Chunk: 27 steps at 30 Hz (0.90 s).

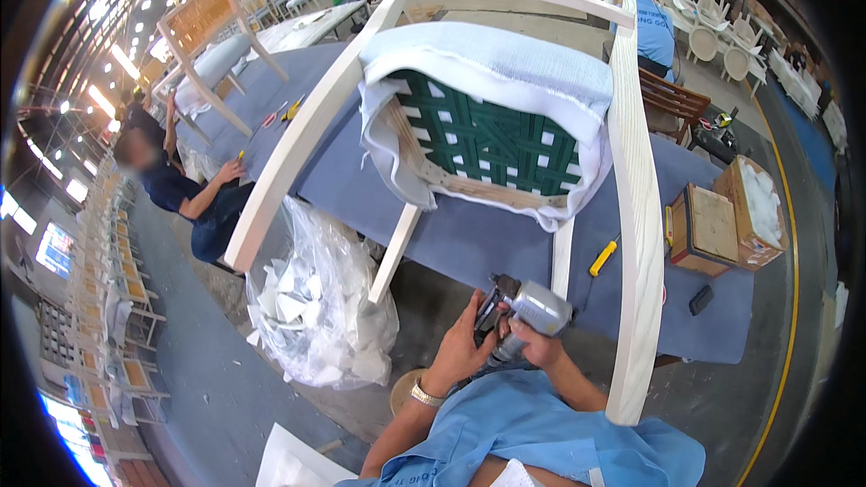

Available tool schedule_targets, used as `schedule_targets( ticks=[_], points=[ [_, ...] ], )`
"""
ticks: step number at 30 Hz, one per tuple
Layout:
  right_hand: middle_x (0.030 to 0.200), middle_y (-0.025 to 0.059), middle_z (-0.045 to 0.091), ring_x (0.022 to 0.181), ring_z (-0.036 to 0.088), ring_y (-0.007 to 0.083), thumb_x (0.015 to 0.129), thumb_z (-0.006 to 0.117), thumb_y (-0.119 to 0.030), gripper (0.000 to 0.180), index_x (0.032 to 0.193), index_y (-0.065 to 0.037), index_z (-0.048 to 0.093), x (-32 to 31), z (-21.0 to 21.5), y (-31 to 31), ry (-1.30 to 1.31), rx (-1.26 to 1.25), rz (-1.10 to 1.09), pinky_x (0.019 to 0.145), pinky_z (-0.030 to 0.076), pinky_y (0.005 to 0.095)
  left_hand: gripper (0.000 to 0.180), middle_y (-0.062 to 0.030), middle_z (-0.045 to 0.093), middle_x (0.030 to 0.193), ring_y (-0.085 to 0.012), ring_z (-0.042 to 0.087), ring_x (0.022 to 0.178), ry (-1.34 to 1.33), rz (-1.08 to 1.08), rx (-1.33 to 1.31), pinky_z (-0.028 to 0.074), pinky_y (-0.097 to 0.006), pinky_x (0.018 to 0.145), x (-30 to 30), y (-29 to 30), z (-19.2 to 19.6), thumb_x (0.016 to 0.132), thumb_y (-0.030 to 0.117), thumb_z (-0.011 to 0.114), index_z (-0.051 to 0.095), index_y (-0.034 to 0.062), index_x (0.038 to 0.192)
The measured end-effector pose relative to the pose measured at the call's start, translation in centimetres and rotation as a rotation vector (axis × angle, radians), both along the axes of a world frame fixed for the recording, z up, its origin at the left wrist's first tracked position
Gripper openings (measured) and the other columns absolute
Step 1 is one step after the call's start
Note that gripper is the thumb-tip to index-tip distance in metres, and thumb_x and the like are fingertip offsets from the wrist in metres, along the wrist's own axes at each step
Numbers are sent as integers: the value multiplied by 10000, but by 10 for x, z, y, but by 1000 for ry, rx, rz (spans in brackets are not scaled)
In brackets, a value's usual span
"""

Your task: The person is upholstering a white wooden chair. They pull a light blue fabric over the seat cushion, smooth it, and secure it to the underside of the chair frame using a pneumatic staple gun. They also use a utility knife to trim excess fabric.

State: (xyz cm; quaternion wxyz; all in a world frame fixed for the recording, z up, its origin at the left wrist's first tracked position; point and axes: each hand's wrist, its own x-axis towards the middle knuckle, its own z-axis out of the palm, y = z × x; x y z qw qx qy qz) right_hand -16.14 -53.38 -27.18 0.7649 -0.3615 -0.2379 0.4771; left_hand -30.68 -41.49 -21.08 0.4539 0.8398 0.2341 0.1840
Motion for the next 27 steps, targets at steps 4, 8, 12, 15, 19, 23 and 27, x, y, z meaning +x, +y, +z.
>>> schedule_targets(
  ticks=[4, 8, 12, 15, 19, 23, 27],
  points=[
    [1018, 55, 709, 907, 665, 145, 933, 745, -124, 325, 1229, -22, 657, 14, 0, 6, -433, -204, -149, 806, 537, 312, 776, -298, 548, 1410, -432, 548, 1309, -24, -57, 51, 469, -445, 1074, 11, 22, -21, 930, 227, 726, 331, -25, 1549],
    [903, 83, 711, 835, 695, 173, 910, 794, -187, 297, 1109, -4, 670, 19, -2, 21, -311, -330, -319, 718, 552, 324, 685, -280, 552, 1421, -419, 555, 1310, 120, -128, 37, 468, -442, 1077, -4, 72, -40, 937, 275, 733, 447, -8, 1491],
    [868, 76, 713, 740, 688, 175, 901, 802, -179, 301, 1110, -1, 677, 27, 3, 45, -499, -375, -480, 680, 552, 326, 561, -221, 616, 1375, -362, 600, 1279, 211, -32, 80, 485, -416, 1058, -65, 182, -67, 931, 226, 748, 556, 3, 1408],
    [847, 66, 713, 697, 674, 159, 896, 807, -194, 292, 1096, -9, 702, 23, -14, 61, -394, -512, -641, 662, 545, 324, 504, -169, 675, 1296, -291, 657, 1189, 230, 160, 80, 512, -391, 1010, -109, 295, -53, 927, 141, 751, 591, 17, 1389],
    [818, 39, 709, 651, 647, 124, 909, 789, -182, 264, 1112, -26, 729, 17, 13, 116, -291, -443, -913, 602, 520, 314, 464, -170, 564, 1474, -280, 536, 1362, 44, 288, 234, 417, -393, 1129, -164, 444, 12, 1009, 139, 643, 539, -10, 1437],
    [829, 51, 677, 651, 615, 110, 923, 761, -84, 292, 1189, 2, 680, 30, 100, 149, -378, -225, -1203, 584, 488, 282, 531, -191, 494, 1536, -308, 463, 1428, -45, 273, 433, 313, -427, 1203, -145, 521, 147, 1081, 245, 518, 429, -28, 1527],
    [818, 43, 651, 634, 567, 87, 943, 717, -5, 264, 1202, 26, 670, 47, 172, 171, -508, -27, -1344, 552, 456, 266, 625, -187, 435, 1584, -311, 398, 1479, -222, 103, 656, 275, -457, 1228, -91, 542, 253, 1083, 372, 473, 359, 4, 1576]
  ],
)
